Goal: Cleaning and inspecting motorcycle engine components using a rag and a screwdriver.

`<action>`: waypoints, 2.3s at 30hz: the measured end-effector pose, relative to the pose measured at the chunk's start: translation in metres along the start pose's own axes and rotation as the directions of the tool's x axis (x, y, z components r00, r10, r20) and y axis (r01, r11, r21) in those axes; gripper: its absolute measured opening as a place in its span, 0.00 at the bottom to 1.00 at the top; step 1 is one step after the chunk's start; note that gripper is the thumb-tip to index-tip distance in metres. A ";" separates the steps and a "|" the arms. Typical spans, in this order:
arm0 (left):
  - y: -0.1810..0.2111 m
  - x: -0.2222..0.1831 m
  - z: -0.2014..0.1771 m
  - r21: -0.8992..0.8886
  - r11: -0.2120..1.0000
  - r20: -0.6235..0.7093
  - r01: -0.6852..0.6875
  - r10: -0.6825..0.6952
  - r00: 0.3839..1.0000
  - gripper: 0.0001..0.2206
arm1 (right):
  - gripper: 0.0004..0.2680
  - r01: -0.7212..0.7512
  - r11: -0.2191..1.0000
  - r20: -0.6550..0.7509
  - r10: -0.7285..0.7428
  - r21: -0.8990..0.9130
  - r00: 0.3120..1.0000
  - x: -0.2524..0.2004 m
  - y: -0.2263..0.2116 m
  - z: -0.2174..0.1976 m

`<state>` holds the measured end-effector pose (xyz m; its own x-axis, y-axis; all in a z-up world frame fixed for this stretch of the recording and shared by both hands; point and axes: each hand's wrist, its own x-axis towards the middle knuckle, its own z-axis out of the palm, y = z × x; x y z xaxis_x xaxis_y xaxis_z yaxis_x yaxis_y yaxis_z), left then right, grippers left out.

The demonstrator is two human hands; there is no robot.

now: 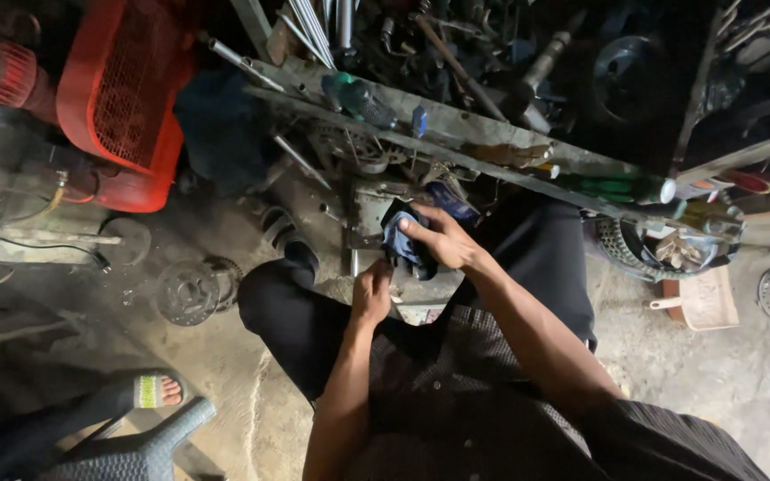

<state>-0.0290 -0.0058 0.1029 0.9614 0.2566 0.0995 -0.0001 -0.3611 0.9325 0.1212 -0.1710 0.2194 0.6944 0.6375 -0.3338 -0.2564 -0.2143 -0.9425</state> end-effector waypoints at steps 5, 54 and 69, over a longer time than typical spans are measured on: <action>0.010 0.002 -0.003 -0.033 0.990 0.063 0.141 -0.139 0.988 0.13 | 0.17 0.096 0.986 0.001 -0.097 0.134 0.995 0.013 0.032 0.001; 0.058 0.017 0.028 0.213 0.953 -0.411 0.214 -0.111 0.905 0.06 | 0.40 -0.047 0.980 0.216 0.089 -0.193 0.972 0.055 0.027 -0.035; 0.041 0.013 0.014 -0.597 0.626 0.162 0.501 -0.518 0.840 0.09 | 0.28 -0.042 0.957 0.288 -0.044 0.286 0.957 0.061 0.053 -0.030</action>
<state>-0.0130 -0.0301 0.1378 0.8522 0.2573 -0.4555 0.3173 0.4379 0.8411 0.1699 -0.1658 0.1489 0.4820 0.8323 -0.2738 -0.4667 -0.0206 -0.8842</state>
